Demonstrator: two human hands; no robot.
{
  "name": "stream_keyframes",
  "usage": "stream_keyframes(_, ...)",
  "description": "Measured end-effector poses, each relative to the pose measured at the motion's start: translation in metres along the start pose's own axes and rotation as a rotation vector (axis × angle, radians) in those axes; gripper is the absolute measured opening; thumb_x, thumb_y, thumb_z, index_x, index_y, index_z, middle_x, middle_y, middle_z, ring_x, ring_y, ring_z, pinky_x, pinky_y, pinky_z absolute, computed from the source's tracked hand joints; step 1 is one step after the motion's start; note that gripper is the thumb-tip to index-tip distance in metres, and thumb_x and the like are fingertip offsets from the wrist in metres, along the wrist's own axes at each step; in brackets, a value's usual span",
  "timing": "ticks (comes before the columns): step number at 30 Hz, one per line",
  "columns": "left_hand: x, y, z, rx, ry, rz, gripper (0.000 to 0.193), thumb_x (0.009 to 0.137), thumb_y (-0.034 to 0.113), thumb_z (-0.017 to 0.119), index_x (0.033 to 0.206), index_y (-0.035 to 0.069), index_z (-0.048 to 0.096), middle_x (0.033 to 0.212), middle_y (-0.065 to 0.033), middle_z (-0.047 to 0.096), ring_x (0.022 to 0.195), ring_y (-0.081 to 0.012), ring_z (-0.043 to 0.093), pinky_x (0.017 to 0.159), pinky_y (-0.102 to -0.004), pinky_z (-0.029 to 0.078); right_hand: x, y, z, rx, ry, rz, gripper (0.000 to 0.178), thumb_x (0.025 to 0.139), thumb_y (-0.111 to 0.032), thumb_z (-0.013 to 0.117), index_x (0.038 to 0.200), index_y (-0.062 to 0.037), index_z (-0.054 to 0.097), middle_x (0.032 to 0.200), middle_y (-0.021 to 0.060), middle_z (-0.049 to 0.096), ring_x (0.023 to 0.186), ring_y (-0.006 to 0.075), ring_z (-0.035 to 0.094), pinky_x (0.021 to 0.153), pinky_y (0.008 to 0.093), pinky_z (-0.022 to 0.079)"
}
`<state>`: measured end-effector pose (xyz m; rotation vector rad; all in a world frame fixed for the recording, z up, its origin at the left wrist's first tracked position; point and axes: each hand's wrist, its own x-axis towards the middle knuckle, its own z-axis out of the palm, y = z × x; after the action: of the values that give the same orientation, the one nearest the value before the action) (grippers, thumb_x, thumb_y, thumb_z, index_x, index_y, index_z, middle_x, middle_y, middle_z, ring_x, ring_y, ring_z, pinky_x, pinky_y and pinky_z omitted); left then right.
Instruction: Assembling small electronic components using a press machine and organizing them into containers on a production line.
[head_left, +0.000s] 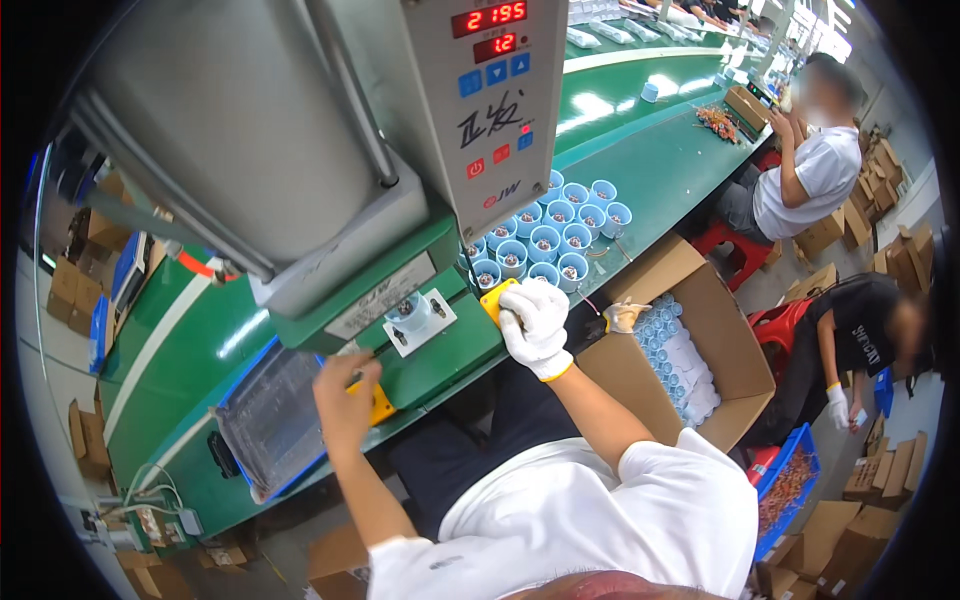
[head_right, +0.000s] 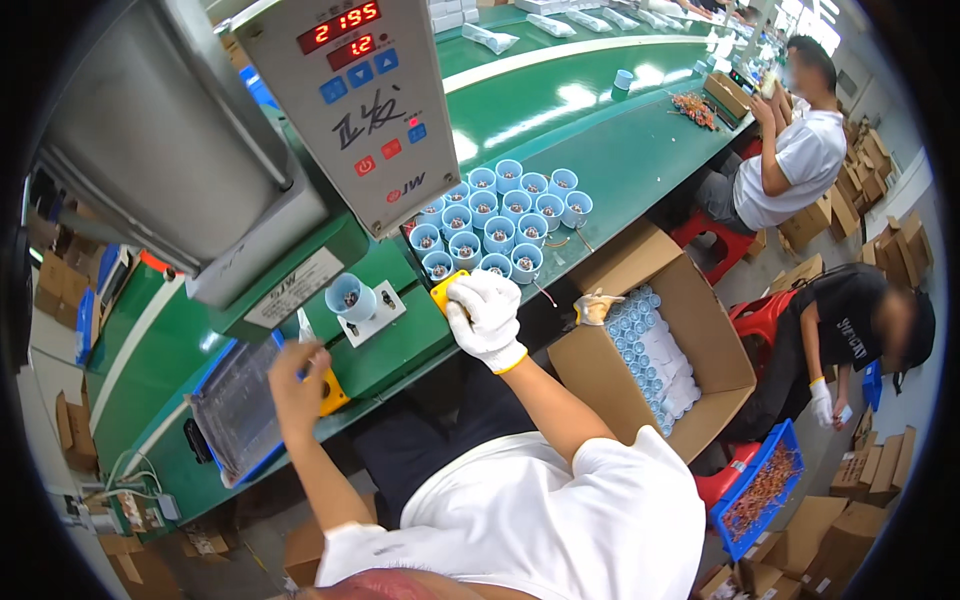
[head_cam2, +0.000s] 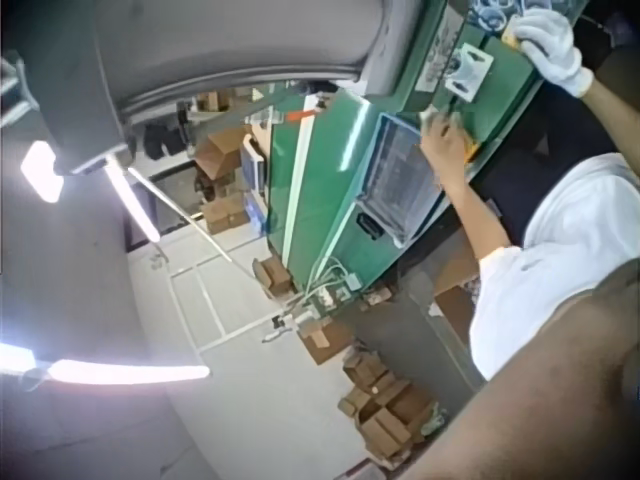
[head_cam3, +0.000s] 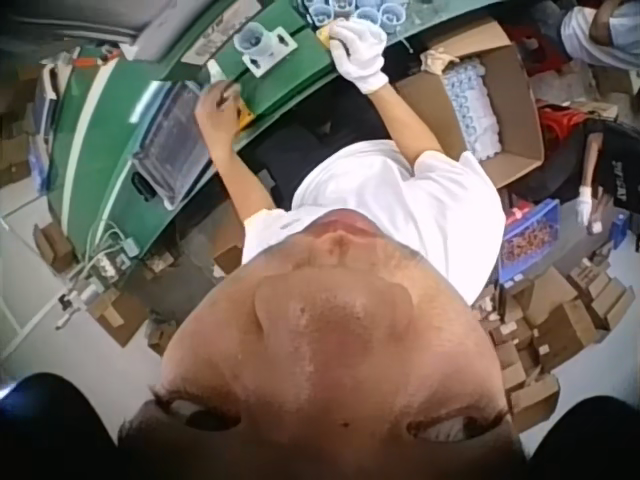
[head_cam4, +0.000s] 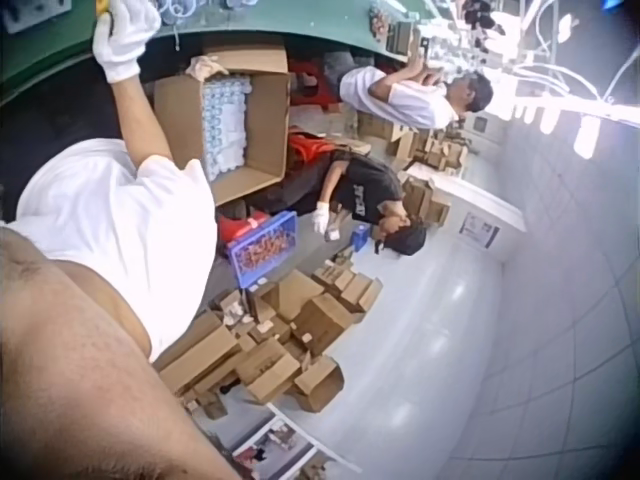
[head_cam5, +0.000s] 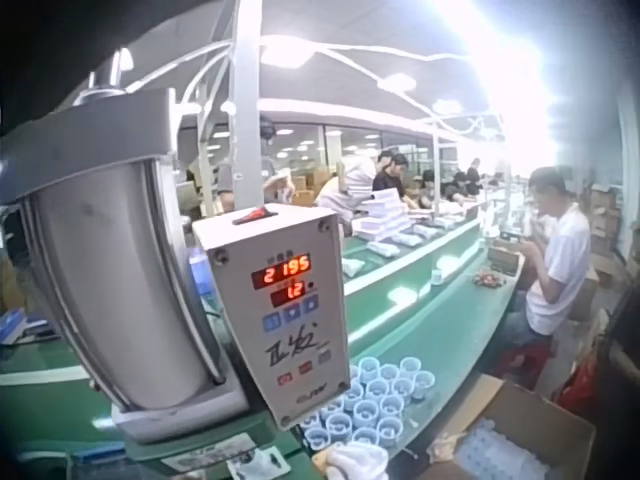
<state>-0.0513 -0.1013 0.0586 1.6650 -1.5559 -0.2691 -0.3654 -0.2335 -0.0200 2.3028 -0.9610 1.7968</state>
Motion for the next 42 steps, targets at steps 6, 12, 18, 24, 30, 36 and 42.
stream_keyframes(6, -0.072, -0.019, 0.026, 0.169, 0.320, 0.105, 0.017, 0.087, 0.003, 0.089, 0.099, -0.003, 0.079, 0.114, -0.0153, 0.078, 0.107, -0.0354, 0.076, 0.091, -0.0442, 0.061, -0.004, -0.004, -0.002, 0.103, -0.103, 0.052, 0.026, 0.081, -0.008, 0.077, 0.106, -0.0113, 0.073, 0.100, 0.0058, 0.070, 0.093, 0.0313, 0.068, 0.088, 0.0468, 0.051)
stream_keyframes(12, -0.079, -0.034, 0.020, 0.348, 0.420, 0.225, 0.022, 0.078, 0.007, 0.096, 0.087, -0.001, 0.078, 0.110, -0.0149, 0.078, 0.109, -0.0383, 0.075, 0.091, -0.0490, 0.061, 0.006, -0.016, 0.004, -0.026, -0.095, 0.058, 0.019, 0.079, -0.011, 0.079, 0.099, -0.0118, 0.076, 0.088, 0.0041, 0.068, 0.088, 0.0299, 0.066, 0.088, 0.0442, 0.048)
stream_keyframes(18, -0.075, -0.032, -0.001, 0.220, 0.212, 0.133, 0.018, 0.086, 0.009, 0.090, 0.097, -0.001, 0.079, 0.116, -0.0156, 0.077, 0.117, -0.0391, 0.071, 0.099, -0.0502, 0.057, 0.026, -0.016, 0.008, -0.012, -0.039, -0.029, 0.025, 0.077, -0.010, 0.079, 0.102, -0.0125, 0.077, 0.086, 0.0021, 0.071, 0.084, 0.0273, 0.069, 0.082, 0.0441, 0.049)
stream_keyframes(24, -0.085, -0.067, -0.051, 0.448, 0.246, -0.171, 0.035, 0.095, 0.012, 0.082, 0.126, -0.001, 0.076, 0.129, -0.0190, 0.074, 0.118, -0.0414, 0.070, 0.104, -0.0459, 0.054, 0.011, -0.009, 0.007, 0.009, -0.041, -0.007, 0.042, 0.077, -0.005, 0.077, 0.118, -0.0104, 0.072, 0.112, 0.0073, 0.073, 0.104, 0.0319, 0.069, 0.094, 0.0463, 0.051)
stream_keyframes(30, -0.080, -0.072, -0.078, 0.366, -0.073, -0.457, 0.022, 0.089, 0.013, 0.085, 0.107, 0.001, 0.083, 0.111, -0.0140, 0.075, 0.095, -0.0330, 0.075, 0.087, -0.0426, 0.057, 0.010, -0.007, 0.009, 0.010, -0.051, -0.018, 0.036, 0.079, -0.005, 0.080, 0.114, -0.0115, 0.073, 0.108, 0.0058, 0.074, 0.097, 0.0301, 0.071, 0.091, 0.0451, 0.052)
stream_keyframes(36, -0.067, -0.072, -0.084, 0.306, -0.269, -0.428, 0.017, 0.083, 0.013, 0.088, 0.095, 0.001, 0.083, 0.094, -0.0157, 0.074, 0.084, -0.0327, 0.074, 0.077, -0.0442, 0.056, 0.012, -0.011, 0.008, -0.001, -0.028, -0.016, 0.037, 0.077, -0.002, 0.079, 0.113, -0.0115, 0.074, 0.107, 0.0058, 0.074, 0.097, 0.0304, 0.071, 0.090, 0.0451, 0.053)
stream_keyframes(42, -0.056, -0.083, -0.081, 0.276, -0.360, -0.388, 0.018, 0.082, 0.012, 0.088, 0.091, -0.002, 0.079, 0.093, -0.0180, 0.071, 0.083, -0.0354, 0.071, 0.077, -0.0452, 0.055, 0.013, -0.010, 0.009, 0.036, -0.037, -0.029, 0.034, 0.077, -0.002, 0.079, 0.110, -0.0107, 0.073, 0.104, 0.0059, 0.073, 0.095, 0.0299, 0.072, 0.087, 0.0445, 0.054)
